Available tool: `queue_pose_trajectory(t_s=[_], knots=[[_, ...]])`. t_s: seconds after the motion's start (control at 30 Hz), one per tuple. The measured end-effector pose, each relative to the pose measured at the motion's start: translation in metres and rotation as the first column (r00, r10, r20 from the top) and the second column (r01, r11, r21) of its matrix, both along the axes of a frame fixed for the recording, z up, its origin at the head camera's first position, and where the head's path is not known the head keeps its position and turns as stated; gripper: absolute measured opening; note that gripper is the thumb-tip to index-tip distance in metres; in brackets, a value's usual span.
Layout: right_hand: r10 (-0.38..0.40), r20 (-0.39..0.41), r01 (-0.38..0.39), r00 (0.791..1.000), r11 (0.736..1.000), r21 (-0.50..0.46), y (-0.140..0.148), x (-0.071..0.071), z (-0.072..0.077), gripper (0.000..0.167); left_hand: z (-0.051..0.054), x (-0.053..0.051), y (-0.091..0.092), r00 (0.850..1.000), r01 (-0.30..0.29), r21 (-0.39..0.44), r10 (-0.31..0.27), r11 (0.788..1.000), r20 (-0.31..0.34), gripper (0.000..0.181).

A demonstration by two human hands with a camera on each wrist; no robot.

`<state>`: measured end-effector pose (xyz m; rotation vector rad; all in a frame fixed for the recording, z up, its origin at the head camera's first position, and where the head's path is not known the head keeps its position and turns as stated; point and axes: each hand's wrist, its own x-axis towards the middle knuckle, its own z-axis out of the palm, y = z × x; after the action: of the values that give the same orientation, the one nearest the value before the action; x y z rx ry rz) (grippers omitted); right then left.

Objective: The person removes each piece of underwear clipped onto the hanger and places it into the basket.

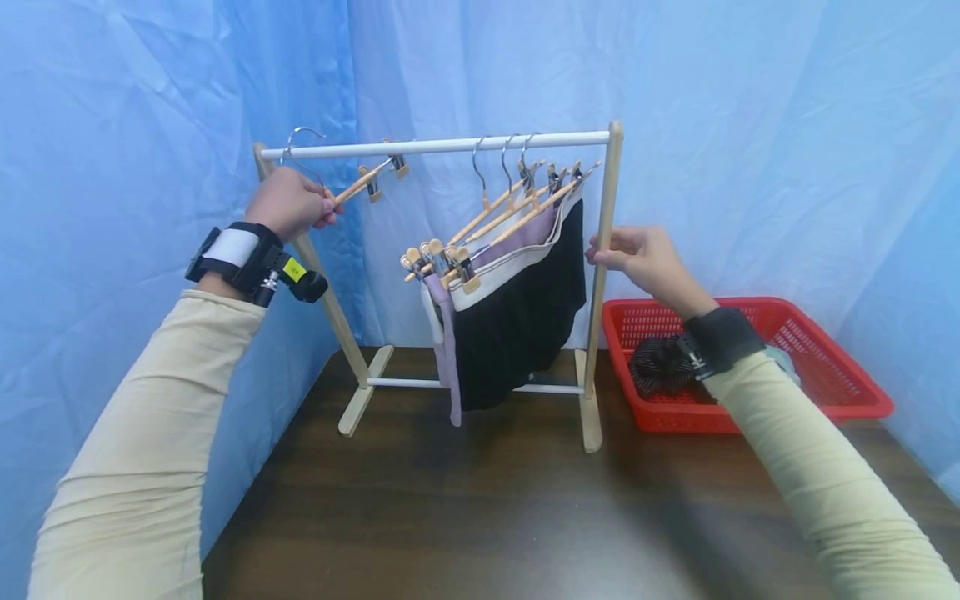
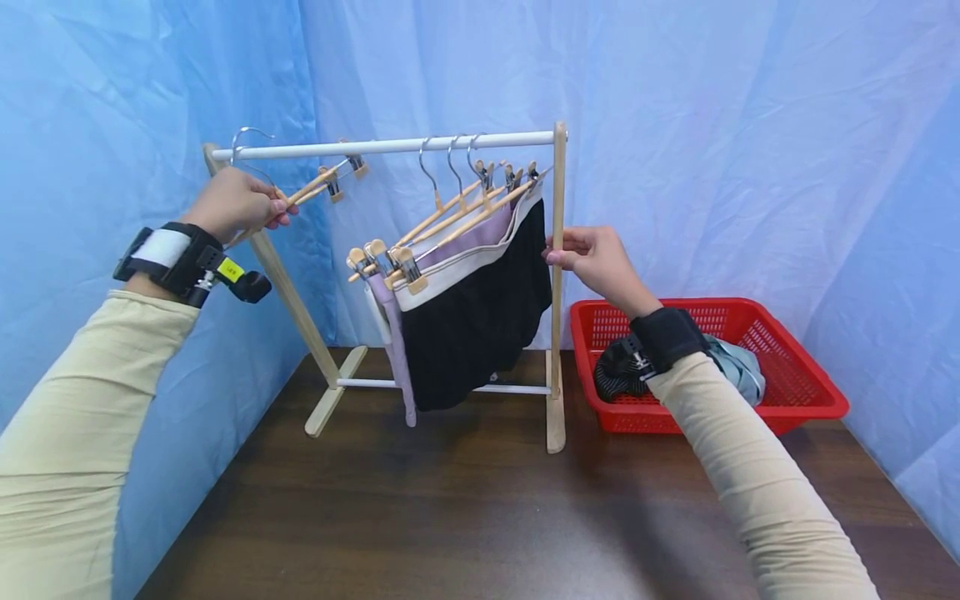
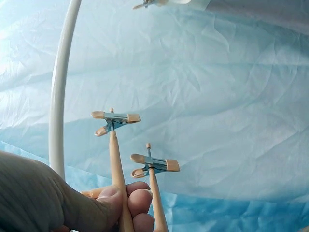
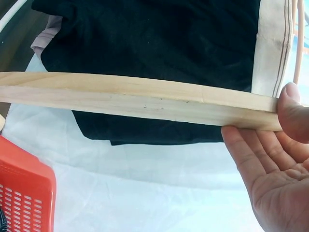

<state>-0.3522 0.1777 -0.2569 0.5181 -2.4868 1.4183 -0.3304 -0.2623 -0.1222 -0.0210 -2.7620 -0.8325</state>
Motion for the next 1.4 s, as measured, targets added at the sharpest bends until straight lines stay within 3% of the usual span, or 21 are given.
queue_pose_trajectory(t_s=[0.23,0.47,0.77,1.1,1.27,1.4], knots=[[0.002,0.003,-0.002,1.0,1.0,-0.012,-0.001,0.0,0.0,0.046,0.005,-0.01,-0.003,0.998,-0.018,-0.04,0.02,0.999,0.063,0.034],[0.004,0.007,-0.004,1.0,1.0,-0.015,-0.001,0.001,0.001,0.044,0.003,-0.016,-0.007,0.995,-0.038,-0.081,0.045,0.996,0.088,0.032],[0.005,0.016,-0.004,1.0,1.0,-0.02,0.001,0.002,0.0,0.045,0.0,-0.012,-0.005,0.996,0.008,-0.096,0.0,0.995,0.085,0.034],[0.004,0.013,-0.004,1.0,1.0,-0.017,0.002,0.002,0.0,0.046,0.0,-0.013,-0.004,0.996,0.008,-0.135,0.004,0.991,0.087,0.031],[0.004,0.015,-0.004,1.0,1.0,-0.018,0.001,0.003,0.001,0.047,0.0,-0.013,-0.005,0.995,0.003,-0.111,0.008,0.994,0.104,0.034],[0.004,0.012,-0.003,1.0,1.0,-0.019,0.0,0.003,0.001,0.047,-0.002,-0.011,-0.006,0.997,-0.011,-0.111,0.02,0.994,0.081,0.036]])
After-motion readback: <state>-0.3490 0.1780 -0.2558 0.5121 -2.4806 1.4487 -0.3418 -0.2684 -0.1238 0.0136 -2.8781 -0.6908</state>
